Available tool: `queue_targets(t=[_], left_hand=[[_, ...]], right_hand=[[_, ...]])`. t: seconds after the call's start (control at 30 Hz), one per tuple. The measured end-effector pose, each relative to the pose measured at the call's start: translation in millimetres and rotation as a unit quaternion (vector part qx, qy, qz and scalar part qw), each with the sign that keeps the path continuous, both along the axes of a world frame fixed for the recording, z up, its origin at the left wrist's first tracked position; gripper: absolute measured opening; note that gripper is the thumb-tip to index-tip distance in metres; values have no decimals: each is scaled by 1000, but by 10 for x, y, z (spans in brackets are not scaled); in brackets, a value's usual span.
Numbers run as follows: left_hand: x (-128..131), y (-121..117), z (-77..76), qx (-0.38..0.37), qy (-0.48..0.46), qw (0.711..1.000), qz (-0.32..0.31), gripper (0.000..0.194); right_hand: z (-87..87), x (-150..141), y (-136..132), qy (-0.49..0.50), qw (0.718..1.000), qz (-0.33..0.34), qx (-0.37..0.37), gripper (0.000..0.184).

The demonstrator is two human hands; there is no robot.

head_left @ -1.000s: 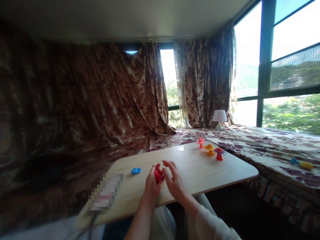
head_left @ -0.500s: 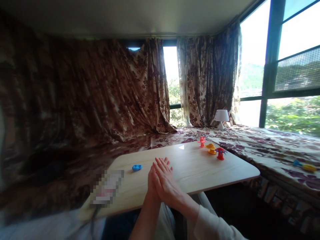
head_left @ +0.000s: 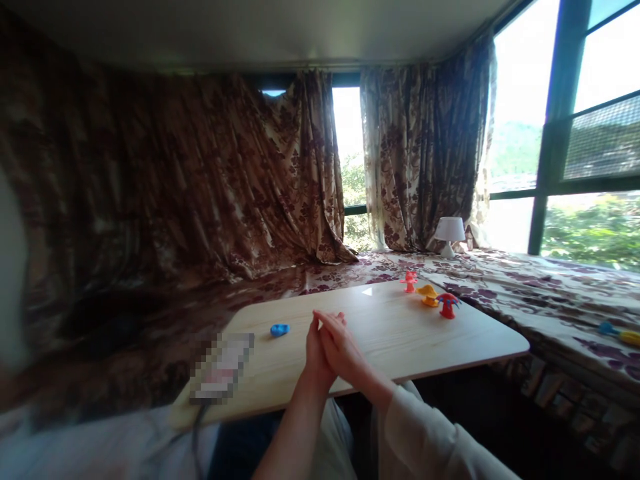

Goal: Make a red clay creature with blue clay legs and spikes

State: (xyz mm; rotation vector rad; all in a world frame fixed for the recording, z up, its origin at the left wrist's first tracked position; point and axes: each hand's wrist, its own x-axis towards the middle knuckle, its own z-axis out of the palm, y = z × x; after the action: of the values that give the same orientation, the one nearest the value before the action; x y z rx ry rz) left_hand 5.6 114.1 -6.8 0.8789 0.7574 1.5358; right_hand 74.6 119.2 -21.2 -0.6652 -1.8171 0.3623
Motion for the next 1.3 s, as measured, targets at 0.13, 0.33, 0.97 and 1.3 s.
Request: queue_targets(t=[0.13,0.33,0.97,1.3], left_hand=[[-207,-179,-80,2,172,982,73,61],[-518,-626,-371,47,759,648,32,100],[-443,-506,-537,43,811,577,85,82],[-384,-542,-421,26,831,550,78,81]], right_hand=[[-154,476,538,-37,994,-58,-88,49],[-416,1289,481,-244,965,-64,-74,44],[-216,1204,193,-345,916,-152,-139,45],[-112,947,466,-361,889,-214,-184,39]])
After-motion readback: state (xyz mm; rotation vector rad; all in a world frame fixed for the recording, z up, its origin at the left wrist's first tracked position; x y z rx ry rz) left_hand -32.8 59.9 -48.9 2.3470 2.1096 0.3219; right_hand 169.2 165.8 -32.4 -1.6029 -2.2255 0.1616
